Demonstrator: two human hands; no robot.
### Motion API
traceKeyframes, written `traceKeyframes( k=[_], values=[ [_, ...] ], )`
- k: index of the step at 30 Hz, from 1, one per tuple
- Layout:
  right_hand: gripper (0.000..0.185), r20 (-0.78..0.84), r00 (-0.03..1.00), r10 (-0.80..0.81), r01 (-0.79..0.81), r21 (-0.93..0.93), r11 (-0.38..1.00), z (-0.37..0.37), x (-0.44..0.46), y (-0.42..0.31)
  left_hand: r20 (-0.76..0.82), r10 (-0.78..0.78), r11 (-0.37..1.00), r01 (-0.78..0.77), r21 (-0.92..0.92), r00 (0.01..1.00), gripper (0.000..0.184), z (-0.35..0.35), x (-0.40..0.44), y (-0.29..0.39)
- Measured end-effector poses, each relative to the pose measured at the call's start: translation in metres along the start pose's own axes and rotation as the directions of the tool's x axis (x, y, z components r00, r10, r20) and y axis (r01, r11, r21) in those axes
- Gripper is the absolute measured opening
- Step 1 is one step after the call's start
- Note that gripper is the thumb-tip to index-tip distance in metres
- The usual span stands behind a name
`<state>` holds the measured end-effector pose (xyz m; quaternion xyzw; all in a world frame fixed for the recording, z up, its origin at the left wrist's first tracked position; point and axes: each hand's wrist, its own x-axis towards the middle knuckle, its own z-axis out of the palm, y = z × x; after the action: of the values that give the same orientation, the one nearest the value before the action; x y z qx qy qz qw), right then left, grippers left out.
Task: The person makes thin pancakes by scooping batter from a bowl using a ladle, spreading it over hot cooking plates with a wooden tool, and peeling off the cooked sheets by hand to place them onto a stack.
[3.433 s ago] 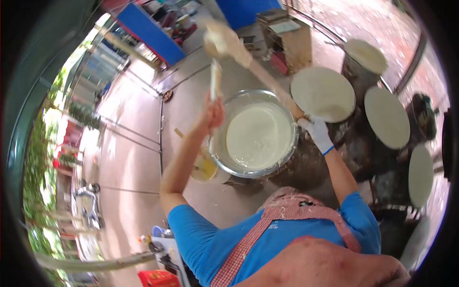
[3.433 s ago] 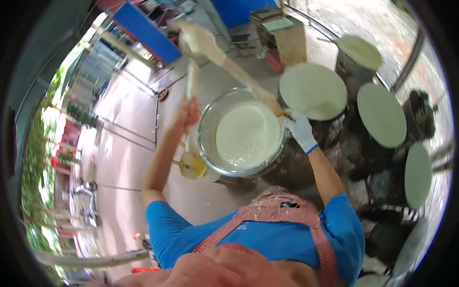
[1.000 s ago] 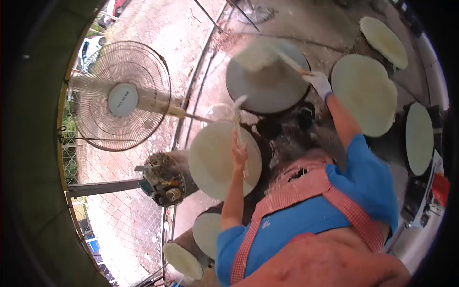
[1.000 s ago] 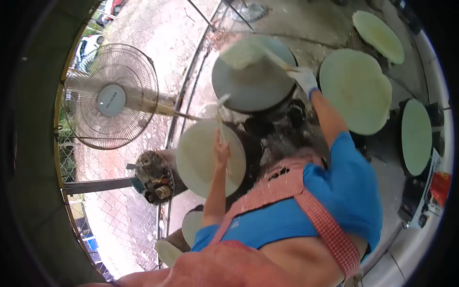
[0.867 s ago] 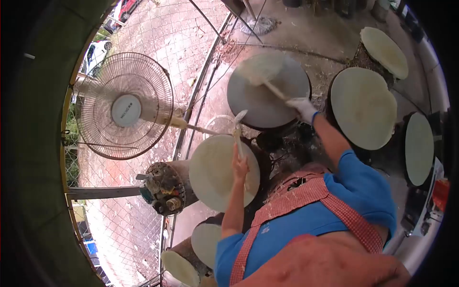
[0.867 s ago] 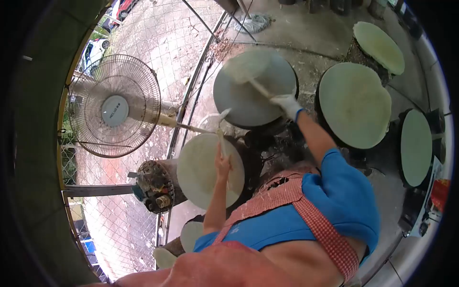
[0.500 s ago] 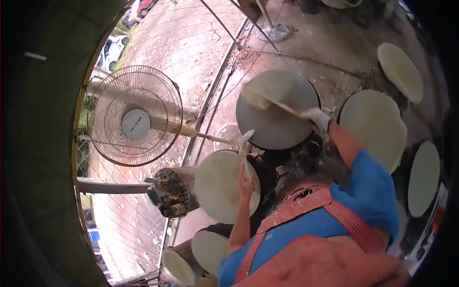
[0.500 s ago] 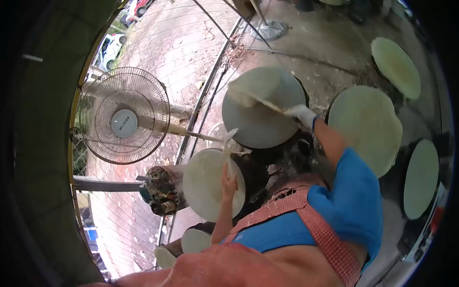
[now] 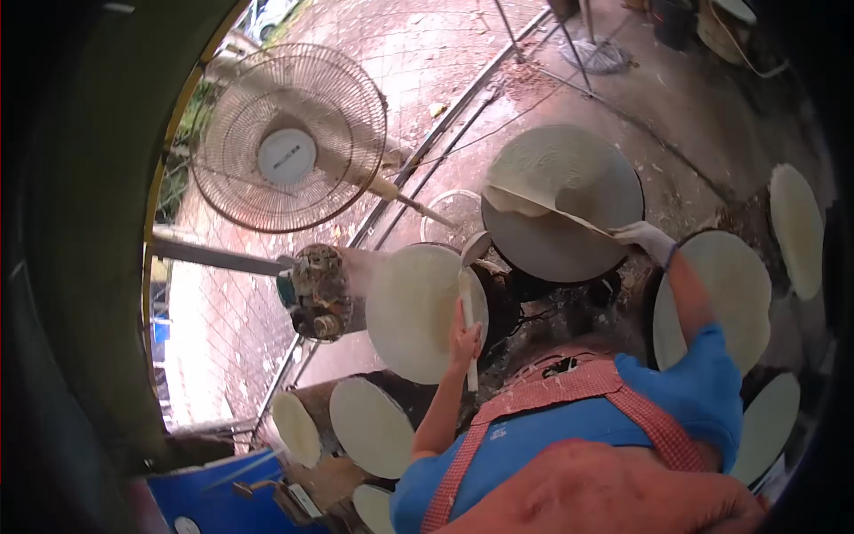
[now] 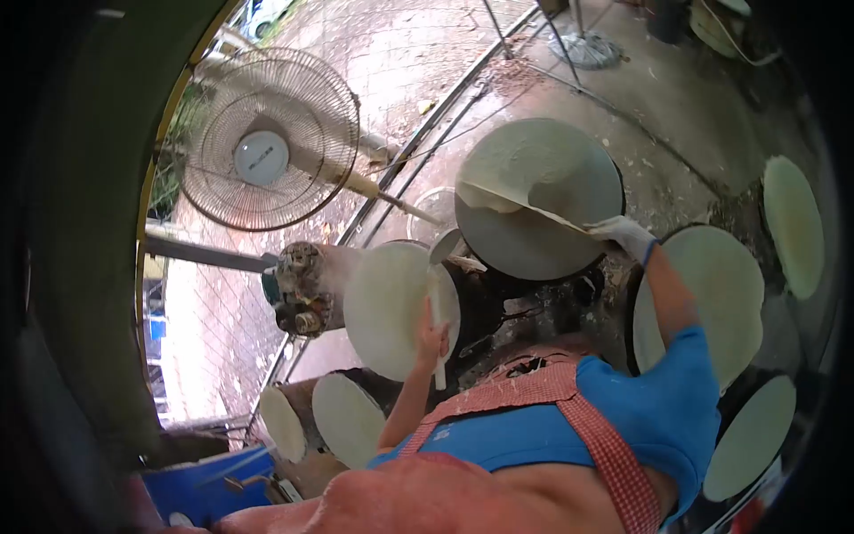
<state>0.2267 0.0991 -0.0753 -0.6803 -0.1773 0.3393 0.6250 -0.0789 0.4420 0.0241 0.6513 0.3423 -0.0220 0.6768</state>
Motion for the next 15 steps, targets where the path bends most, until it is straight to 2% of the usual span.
traceKeyframes(
  k=[2, 3, 5, 6, 8, 11, 13, 15],
  values=[
    [0.036, -0.052, 0.948, 0.314, -0.3, 0.186, 0.936, -0.009, -0.016, -0.047, -0.024, -0.038, 0.999, 0.038, -0.011, 0.999, 0.072, -0.003, -0.023, 0.005],
    [0.036, -0.038, 0.949, 0.313, -0.3, 0.191, 0.935, -0.009, -0.004, -0.061, -0.038, -0.04, 0.999, 0.04, -0.006, 0.998, 0.072, -0.005, -0.031, 0.005],
    [0.034, -0.216, 0.954, 0.206, -0.177, 0.146, 0.973, -0.01, 0.026, -0.087, -0.061, -0.145, 0.98, 0.135, -0.147, 0.988, 0.072, -0.006, -0.046, 0.0],
    [0.034, -0.211, 0.953, 0.216, -0.185, 0.157, 0.97, -0.003, 0.026, -0.096, -0.066, -0.156, 0.98, 0.145, -0.139, 0.986, 0.072, -0.007, -0.049, -0.006],
    [0.033, 0.001, 0.949, 0.315, -0.314, 0.086, 0.945, 0.015, 0.025, -0.105, -0.075, -0.191, 0.954, 0.167, -0.249, 0.979, 0.073, -0.012, -0.055, -0.016],
    [0.032, 0.047, 0.947, 0.318, -0.32, 0.047, 0.946, 0.008, -0.009, -0.057, -0.087, -0.283, 0.908, 0.238, -0.346, 0.955, 0.073, -0.014, -0.065, -0.021],
    [0.031, 0.081, 0.943, 0.324, -0.326, 0.023, 0.945, -0.013, -0.016, -0.048, -0.1, -0.275, 0.901, 0.22, -0.374, 0.956, 0.073, -0.014, -0.077, -0.02],
    [0.029, 0.063, 0.978, 0.199, -0.201, 0.027, 0.979, -0.031, 0.007, -0.033, -0.14, -0.271, 0.912, 0.207, -0.353, 0.952, 0.073, -0.009, -0.086, -0.012]
  ],
)
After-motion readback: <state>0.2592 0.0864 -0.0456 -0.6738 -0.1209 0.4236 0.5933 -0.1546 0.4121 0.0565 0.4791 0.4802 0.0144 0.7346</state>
